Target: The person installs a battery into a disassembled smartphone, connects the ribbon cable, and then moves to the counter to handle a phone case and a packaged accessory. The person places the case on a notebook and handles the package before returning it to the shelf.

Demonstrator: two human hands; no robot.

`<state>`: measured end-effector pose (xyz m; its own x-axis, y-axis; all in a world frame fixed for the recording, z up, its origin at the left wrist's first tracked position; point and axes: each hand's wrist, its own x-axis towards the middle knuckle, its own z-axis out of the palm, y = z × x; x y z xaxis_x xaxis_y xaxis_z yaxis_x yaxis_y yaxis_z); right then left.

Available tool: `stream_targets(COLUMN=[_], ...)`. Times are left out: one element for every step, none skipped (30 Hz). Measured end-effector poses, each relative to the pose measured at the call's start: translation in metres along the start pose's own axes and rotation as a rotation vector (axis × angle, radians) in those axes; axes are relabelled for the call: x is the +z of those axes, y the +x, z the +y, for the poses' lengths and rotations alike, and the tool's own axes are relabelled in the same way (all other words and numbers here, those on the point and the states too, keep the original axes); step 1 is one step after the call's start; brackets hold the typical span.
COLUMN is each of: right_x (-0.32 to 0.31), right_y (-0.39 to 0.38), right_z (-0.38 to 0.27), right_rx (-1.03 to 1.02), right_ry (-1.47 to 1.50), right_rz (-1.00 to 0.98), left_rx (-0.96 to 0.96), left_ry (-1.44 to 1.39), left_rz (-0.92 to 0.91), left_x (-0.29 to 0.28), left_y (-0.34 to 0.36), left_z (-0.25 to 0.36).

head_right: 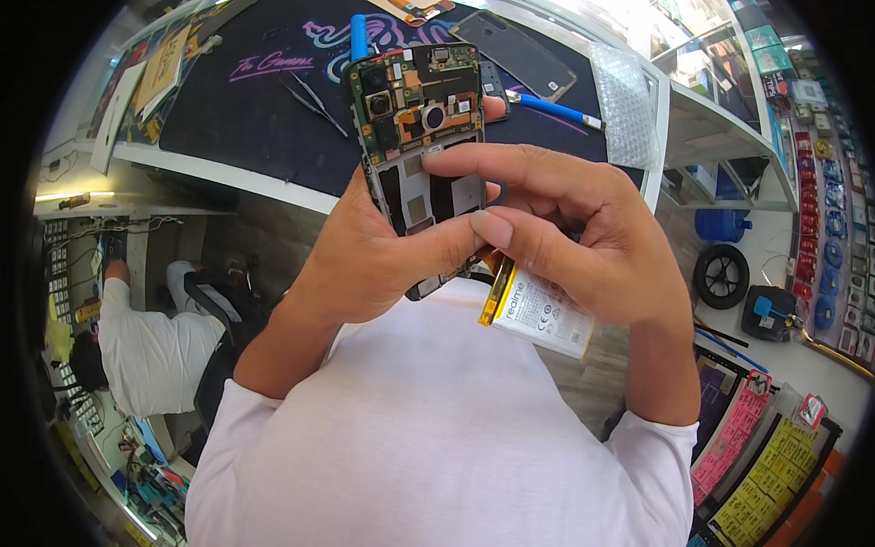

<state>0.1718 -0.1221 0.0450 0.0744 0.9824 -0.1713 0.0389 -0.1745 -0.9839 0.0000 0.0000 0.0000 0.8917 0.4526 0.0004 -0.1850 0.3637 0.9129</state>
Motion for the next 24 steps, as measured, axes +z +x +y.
stream_targets(right_x=[0.0,0.0,-0.001,0.001,0.002,0.001,0.001,0.001,0.002,0.002,0.002,0.002,0.002,0.002,0.004,0.005,0.006,0.006,0.004,0.003,0.003,0.002,0.002,0.002], right_y=[-0.001,-0.001,-0.005,-0.005,-0.005,-0.006,-0.006,-0.007,-0.007,-0.006,-0.006,-0.006,-0.006,-0.005,-0.005,-0.005,-0.004,-0.004,-0.003,-0.003,-0.003,-0.003,-0.003,-0.003], right_z=[0.0,0.0,-0.005,-0.004,-0.003,-0.003,-0.004,-0.005,-0.004,-0.004,-0.004,-0.004,-0.005,-0.005,-0.005,-0.004,-0.004,-0.005,-0.007,-0.009,-0.01,-0.011,-0.011,-0.011], right_rx=[0.009,0.018,0.04,0.018,-0.003,-0.003,-0.002,-0.001,-0.003,-0.006,-0.015,-0.021,-0.031,-0.048,-0.064,-0.086,-0.104,-0.122,-0.135,-0.145,-0.156,-0.163,-0.155,-0.176], right_ry=[-0.005,-0.011,-0.022,-0.028,-0.034,-0.058,-0.08,-0.09,-0.095,-0.09,-0.067,-0.106,-0.126,-0.143,-0.168,-0.189,-0.232,-0.275,-0.341,-0.393,-0.431,-0.455,-0.468,-0.498], right_rz=[0.0,-0.001,0.02,0.041,0.062,0.06,0.059,0.058,0.061,0.064,0.064,0.072,0.076,0.076,0.094,0.107,0.11,0.113,0.104,0.095,0.086,0.078,0.073,0.073], left_rx=[-0.007,-0.013,-0.019,-0.009,-0.008,0.011,0.018,0.023,0.024,0.026,0.017,0.014,-0.002,-0.018,-0.035,-0.054,-0.072,-0.053,-0.033,-0.034,0.014,0.041,0.048,0.059], left_ry=[-0.02,-0.04,-0.075,-0.069,-0.055,-0.058,-0.052,-0.045,-0.04,-0.033,-0.029,-0.032,-0.037,-0.042,-0.061,-0.08,-0.098,-0.079,-0.06,-0.029,0.0,0.041,0.083,0.076], left_rz=[-0.005,-0.009,0.006,0.015,0.028,0.025,0.026,0.028,0.024,0.019,0.017,0.007,0.0,-0.006,-0.01,-0.013,-0.016,-0.018,-0.02,-0.014,-0.024,-0.028,-0.027,-0.035], left_x=[0.0,0.001,0.005,0.005,0.005,0.005,0.006,0.007,0.007,0.007,0.007,0.006,0.006,0.005,0.005,0.004,0.004,0.004,0.004,0.004,0.002,0.001,0.001,0.0], left_y=[-0.001,-0.001,-0.001,0.0,0.001,0.001,0.001,0.001,0.001,0.002,0.003,0.003,0.003,0.003,0.003,0.001,0.001,0.002,0.004,0.005,0.006,0.006,0.007,0.006], left_z=[0.0,0.0,-0.002,-0.002,-0.002,-0.003,-0.003,-0.003,-0.003,-0.003,-0.003,-0.003,-0.002,-0.001,-0.001,-0.001,-0.001,-0.003,-0.005,-0.007,-0.008,-0.009,-0.009,-0.008])
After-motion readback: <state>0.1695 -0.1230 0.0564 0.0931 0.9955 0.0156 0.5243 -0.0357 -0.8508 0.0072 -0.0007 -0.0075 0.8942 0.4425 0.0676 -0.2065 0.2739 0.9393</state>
